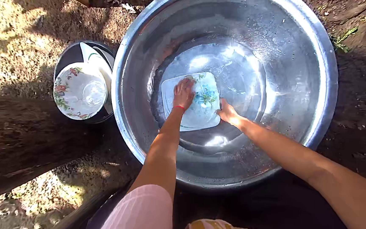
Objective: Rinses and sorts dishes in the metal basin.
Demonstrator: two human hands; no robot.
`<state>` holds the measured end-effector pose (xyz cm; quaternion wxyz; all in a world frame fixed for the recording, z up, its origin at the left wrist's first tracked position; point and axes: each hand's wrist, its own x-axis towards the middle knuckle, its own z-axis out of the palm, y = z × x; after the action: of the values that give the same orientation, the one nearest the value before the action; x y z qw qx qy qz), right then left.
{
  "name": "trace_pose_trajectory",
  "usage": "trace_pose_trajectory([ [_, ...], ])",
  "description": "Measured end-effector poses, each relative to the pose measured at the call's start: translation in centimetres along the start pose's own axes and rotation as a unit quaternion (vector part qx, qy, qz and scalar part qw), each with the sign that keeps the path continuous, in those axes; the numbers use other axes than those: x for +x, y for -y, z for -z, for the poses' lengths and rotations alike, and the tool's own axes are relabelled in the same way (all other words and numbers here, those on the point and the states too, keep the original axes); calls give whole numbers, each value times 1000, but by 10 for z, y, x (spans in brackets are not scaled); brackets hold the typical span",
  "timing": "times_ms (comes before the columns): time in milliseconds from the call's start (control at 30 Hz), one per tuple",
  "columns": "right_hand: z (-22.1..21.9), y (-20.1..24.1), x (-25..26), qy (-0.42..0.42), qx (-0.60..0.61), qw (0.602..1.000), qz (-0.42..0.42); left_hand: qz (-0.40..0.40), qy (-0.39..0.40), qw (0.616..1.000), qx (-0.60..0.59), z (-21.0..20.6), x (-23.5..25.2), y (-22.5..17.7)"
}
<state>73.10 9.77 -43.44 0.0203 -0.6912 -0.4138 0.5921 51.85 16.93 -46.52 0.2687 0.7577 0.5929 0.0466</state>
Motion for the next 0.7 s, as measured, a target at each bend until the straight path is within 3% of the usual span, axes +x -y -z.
trace_pose_trajectory([
  [133, -2, 1, 2, -14, -6, 1000, 1, 105, -66, 991, 47, -2, -54, 38],
  [267, 8, 9, 6, -50, -22, 998, 30, 254, -70, 965, 20, -28, -119, -15],
  [333, 19, 12, 11, -64, -28, 997, 41, 283, -37, 958, 29, -44, -139, -44],
  [433, 31, 13, 14, -80, -54, 994, 60, 291, -12, 957, -13, -41, -148, -54],
  [567, 41, 3, 2, -111, -100, 987, 65, 367, -151, 907, -141, -18, -133, -25],
  [633, 32, 2, -6, -166, -179, 965, 98, 370, -120, 902, -187, -12, -119, -26],
  [700, 19, -3, -1, -209, -286, 918, 177, 376, -74, 894, -230, -13, -112, -35],
])
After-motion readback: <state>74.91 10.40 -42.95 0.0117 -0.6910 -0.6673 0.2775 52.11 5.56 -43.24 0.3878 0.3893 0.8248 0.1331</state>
